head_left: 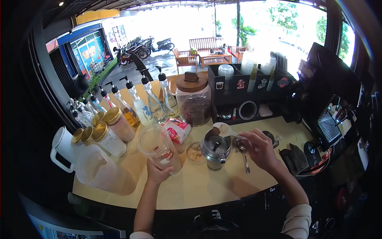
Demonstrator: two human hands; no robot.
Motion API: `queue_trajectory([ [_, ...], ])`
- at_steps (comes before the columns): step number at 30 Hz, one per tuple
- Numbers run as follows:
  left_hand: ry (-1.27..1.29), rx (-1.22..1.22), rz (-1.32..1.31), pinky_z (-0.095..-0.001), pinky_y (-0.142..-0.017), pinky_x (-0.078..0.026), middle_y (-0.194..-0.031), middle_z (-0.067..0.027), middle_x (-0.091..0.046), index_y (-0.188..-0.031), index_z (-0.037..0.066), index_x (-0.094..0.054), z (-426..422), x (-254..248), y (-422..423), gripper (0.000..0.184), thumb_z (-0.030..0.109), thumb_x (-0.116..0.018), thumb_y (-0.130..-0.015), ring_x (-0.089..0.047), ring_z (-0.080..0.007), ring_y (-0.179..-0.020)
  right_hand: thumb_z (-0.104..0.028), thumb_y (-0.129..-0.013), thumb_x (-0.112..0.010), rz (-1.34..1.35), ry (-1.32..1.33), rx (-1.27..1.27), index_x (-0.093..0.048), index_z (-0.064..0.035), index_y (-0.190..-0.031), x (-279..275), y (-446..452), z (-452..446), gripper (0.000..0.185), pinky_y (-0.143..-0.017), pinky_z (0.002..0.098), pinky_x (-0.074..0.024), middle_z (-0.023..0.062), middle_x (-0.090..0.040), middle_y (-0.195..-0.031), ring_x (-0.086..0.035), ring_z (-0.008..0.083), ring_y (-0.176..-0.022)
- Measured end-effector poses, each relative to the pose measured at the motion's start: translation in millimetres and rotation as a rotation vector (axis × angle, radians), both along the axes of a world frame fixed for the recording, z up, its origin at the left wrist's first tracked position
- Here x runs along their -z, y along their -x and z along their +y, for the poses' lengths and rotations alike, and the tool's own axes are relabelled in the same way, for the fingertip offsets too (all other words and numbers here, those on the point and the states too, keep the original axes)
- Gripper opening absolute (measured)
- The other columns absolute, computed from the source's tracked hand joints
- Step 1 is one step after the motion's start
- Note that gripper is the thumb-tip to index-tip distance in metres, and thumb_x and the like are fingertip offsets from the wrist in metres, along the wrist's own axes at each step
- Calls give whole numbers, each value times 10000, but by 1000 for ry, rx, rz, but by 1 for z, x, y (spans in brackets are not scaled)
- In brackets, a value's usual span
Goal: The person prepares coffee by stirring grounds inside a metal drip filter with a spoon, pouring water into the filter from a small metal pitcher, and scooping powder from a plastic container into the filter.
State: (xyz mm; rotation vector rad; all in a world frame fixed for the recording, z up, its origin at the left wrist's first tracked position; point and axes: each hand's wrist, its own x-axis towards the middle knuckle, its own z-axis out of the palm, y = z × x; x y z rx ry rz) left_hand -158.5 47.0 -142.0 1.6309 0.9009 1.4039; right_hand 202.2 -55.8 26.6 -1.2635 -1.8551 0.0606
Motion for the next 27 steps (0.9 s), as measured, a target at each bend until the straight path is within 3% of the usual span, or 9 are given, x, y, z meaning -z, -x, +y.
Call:
queue_trajectory([
  [5,12,16,-32,-362,-967,-451,-1199,-144,-566,-1337,-46,-343,-3,-5,-3,1048,391,-886,-554,-557,-224,-1124,-29,-850,-625,20,-111,-18,-632,-84,-1098,7,-3,2,254,-549,334,-488,81,-594,-832,-607,222,-643],
  [18,-25,-7,22,-354,-969,-448,-1194,-134,-565,-1322,-26,-364,-1,-4,0,1019,365,-891,-542,-559,-226,-1113,13,-827,-637,8,-99,23,-621,-67,-1105,3,-11,-10,289,-556,320,-478,87,-603,-846,-611,210,-662],
  [20,-107,-18,-24,-349,-889,-493,-1100,-88,-604,-1201,-5,-485,0,-2,-2,815,359,-888,-592,-601,-199,-1020,21,-828,-632,1,-82,24,-621,-66,-1106,5,-12,-12,292,-556,317,-476,85,-601,-842,-607,206,-654],
  [27,-113,-4,-12,-351,-900,-488,-1116,-91,-596,-1205,-3,-478,-2,-10,-4,818,355,-890,-595,-592,-200,-1041,36,-827,-625,87,-104,4,-618,-59,-1108,7,-10,-24,297,-561,316,-474,88,-595,-831,-601,208,-648],
])
